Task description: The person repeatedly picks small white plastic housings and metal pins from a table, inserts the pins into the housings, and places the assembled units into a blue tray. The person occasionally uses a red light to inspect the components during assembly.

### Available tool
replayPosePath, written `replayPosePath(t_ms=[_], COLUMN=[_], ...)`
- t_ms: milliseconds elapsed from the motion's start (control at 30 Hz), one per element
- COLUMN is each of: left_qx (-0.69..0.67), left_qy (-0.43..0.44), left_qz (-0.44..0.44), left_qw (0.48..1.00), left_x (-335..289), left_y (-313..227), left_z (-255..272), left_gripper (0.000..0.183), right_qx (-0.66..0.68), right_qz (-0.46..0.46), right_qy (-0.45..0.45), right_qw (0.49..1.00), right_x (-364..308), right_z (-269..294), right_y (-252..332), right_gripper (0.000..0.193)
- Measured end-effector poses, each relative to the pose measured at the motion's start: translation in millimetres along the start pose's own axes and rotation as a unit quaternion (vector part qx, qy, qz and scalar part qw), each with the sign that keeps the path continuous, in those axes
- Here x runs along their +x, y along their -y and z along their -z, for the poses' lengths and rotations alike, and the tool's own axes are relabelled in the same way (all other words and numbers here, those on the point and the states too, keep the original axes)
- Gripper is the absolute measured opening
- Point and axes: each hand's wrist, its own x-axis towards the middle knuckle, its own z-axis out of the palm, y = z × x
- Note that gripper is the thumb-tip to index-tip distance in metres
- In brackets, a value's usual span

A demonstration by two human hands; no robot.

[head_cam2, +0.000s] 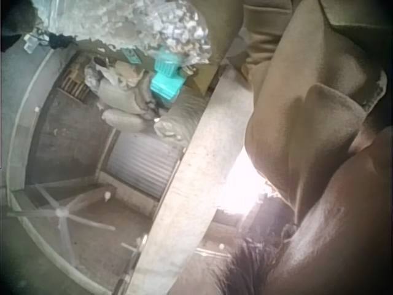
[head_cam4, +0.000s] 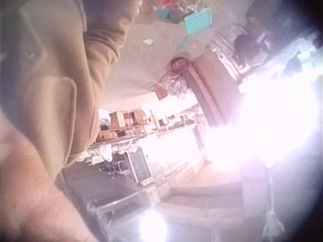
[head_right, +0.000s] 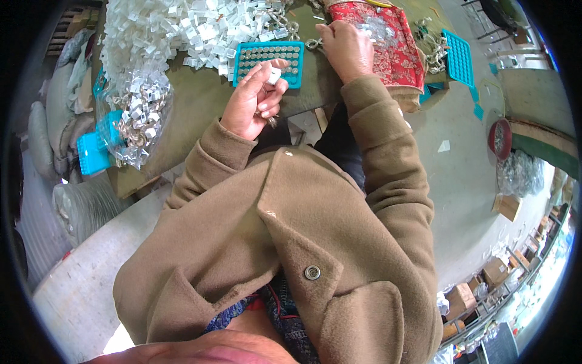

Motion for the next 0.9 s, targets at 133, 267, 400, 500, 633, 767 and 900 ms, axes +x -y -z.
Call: replayPosePath(t_ms=[133,267,400,500,633,767,900], left_qx=[0.018,0.032,0.056,0.127,0.105,-0.014,-0.003], left_qy=[-0.058,-0.067,-0.093,-0.074,-0.121,-0.072,0.019], left_qz=[-0.012,-0.016,-0.06,-0.124,-0.09,-0.044,-0.023], left_qw=[0.998,0.997,0.992,0.981,0.983,0.996,1.0], left_x=[5.9,9.2,13.2,13.0,2.6,-14.4,-24.7], left_y=[3.8,-5.7,-6.6,1.2,3.8,-8.2,-6.1], left_z=[-4.4,-5.2,-10.0,-14.1,-18.8,-13.7,-2.5], left_gripper=[0.014,0.011,0.018,0.018,0.017,0.025,0.028], right_qx=[-0.031,0.097,0.197,0.178,0.158,0.248,0.424], right_qz=[-0.041,0.003,0.179,0.218,0.276,0.142,0.093], right_qy=[-0.002,-0.032,-0.062,-0.016,-0.005,0.011,-0.011], right_qw=[0.999,0.995,0.962,0.959,0.948,0.958,0.901], right_x=[2.0,-8.6,-34.7,-57.6,-70.2,-73.0,-75.3], right_z=[-15.9,5.5,29.6,37.3,40.6,52.0,49.2], right_y=[2.3,9.4,27.3,37.7,53.2,62.7,64.3], right_gripper=[0.032,0.023,0.006,0.008,0.011,0.01,0.011])
